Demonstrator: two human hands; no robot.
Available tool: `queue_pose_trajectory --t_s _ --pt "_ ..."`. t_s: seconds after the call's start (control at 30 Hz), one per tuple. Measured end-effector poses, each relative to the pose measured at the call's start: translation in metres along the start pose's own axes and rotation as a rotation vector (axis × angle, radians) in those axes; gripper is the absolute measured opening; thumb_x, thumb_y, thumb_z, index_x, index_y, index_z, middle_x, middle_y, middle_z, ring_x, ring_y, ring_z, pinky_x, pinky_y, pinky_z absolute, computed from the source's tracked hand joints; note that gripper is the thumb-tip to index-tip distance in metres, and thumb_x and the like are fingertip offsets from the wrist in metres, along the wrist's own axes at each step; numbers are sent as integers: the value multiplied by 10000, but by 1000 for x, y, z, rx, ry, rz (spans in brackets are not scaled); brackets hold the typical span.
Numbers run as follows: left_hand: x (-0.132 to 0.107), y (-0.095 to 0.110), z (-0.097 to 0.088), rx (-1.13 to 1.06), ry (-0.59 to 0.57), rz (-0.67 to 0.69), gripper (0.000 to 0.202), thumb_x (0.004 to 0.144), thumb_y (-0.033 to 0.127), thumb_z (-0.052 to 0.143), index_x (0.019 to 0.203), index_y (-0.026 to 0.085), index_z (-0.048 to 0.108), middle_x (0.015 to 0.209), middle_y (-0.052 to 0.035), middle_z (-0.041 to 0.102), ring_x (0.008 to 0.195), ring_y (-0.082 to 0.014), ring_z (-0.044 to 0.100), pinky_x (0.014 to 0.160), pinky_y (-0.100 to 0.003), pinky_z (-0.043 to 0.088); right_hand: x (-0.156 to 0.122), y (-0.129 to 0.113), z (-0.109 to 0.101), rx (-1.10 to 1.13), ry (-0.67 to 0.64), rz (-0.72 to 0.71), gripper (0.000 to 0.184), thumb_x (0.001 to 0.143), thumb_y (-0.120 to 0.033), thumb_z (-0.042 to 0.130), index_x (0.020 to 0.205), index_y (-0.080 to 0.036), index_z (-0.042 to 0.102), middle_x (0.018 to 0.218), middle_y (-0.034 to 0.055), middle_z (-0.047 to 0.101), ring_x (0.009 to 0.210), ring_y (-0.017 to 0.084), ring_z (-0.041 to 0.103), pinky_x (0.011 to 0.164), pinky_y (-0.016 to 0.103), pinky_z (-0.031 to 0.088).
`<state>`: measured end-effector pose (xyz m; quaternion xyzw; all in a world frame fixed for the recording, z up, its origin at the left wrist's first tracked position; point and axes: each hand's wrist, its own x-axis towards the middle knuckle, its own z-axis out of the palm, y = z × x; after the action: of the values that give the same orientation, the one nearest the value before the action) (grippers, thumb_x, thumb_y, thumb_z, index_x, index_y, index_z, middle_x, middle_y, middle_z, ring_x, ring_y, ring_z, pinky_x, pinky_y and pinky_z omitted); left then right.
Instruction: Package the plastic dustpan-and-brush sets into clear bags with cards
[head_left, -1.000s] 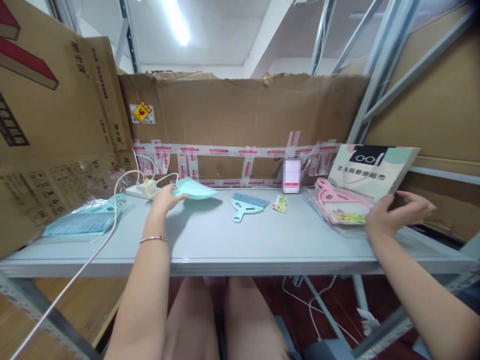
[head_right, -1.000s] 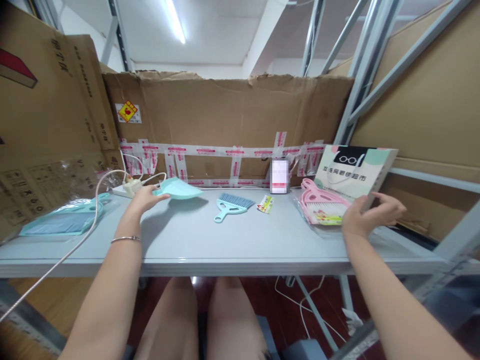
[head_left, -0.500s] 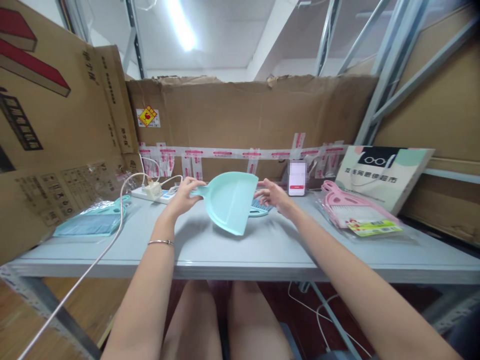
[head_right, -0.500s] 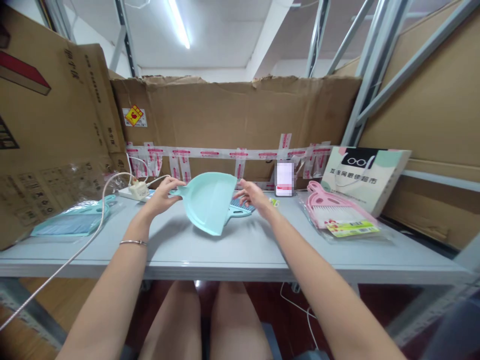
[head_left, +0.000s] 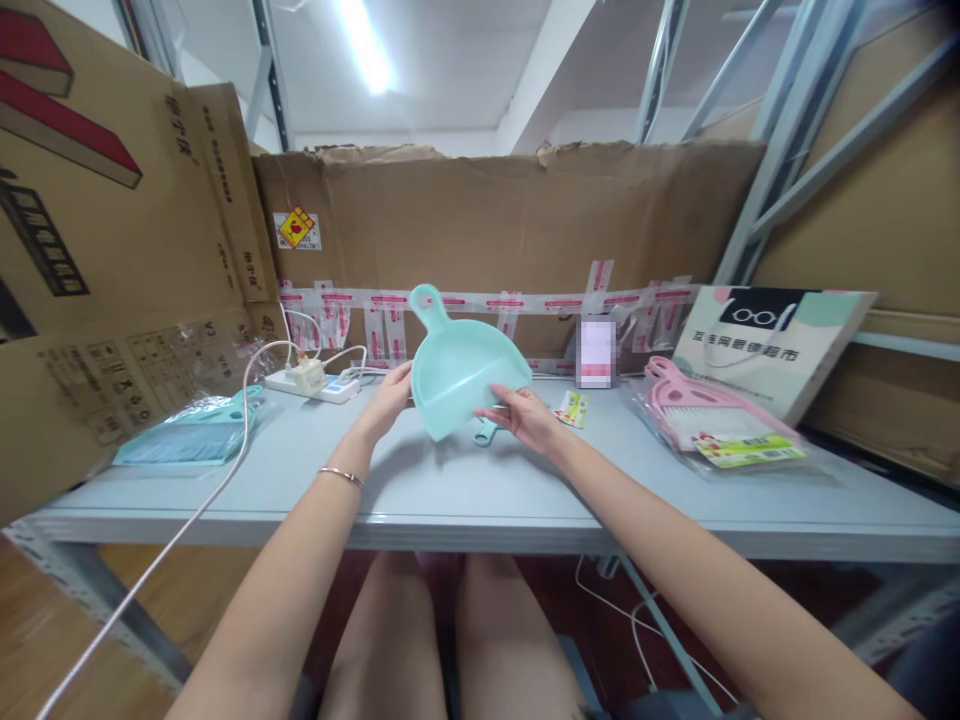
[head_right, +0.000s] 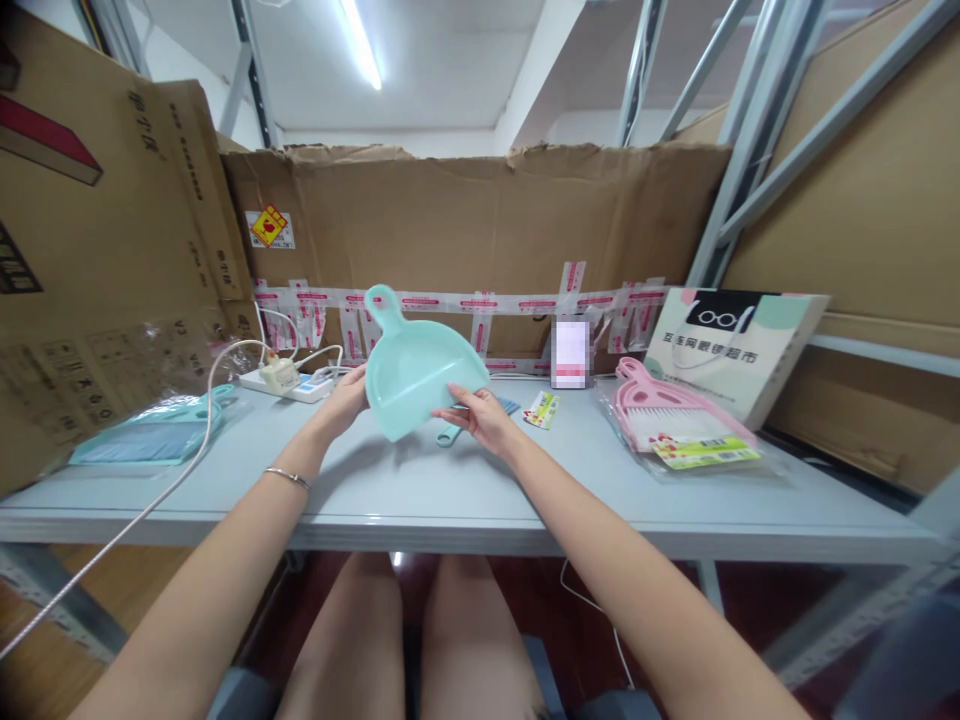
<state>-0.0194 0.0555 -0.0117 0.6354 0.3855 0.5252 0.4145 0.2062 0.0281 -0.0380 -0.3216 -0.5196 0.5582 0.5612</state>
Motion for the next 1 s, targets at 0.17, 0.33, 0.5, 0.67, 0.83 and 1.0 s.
queue_pose_trajectory --t_s 0.17,0.33,0.5,0.67,0.83,1.0 --pt "-3 2 8 -55 -10 57 580 785 651 371 1072 201 599 918 -65 676 821 -201 634 676 -297 509 0 5 1 -145 3 -31 258 709 -410 685 680 -202 535 577 -6 603 659 164 679 620 244 583" --pt "-2 1 9 -1 146 151 392 696 413 626 993 156 632 942 -49 673 882 -207 600 780 -292 468 2 2 -9 -501 13 -111 319 797 -509 533 759 -196 582 693 47 644 707 198 649 664 351 548" --pt "-1 4 -2 72 256 195 329 728 339 570 980 151 665 930 -35 678 905 -217 591 805 -308 451 0 -6 -37 -984 90 -256 149 786 -283 572 888 -207 650 947 76 634 1015 254 508 938 442 355" --pt "-5 8 -1 143 156 222 300 706 331 607 939 165 698 926 -21 691 907 -224 598 807 -312 457 -5 1 -57 -1340 -39 -233 180 718 -125 583 825 -218 693 999 77 618 1010 257 499 918 410 333" --pt "-8 10 5 192 60 236 276 710 320 606 919 174 712 926 -14 697 906 -222 604 809 -306 459 -4 6 -55 -1518 -99 -208 185 729 -104 575 847 -195 684 981 110 609 979 280 515 842 398 364" --pt "-11 13 6 214 15 230 307 708 336 601 935 160 710 919 -25 699 883 -226 608 787 -307 464 -3 6 -50 -1531 -71 -302 93 688 -155 634 764 -205 655 905 77 606 930 244 527 808 343 372"
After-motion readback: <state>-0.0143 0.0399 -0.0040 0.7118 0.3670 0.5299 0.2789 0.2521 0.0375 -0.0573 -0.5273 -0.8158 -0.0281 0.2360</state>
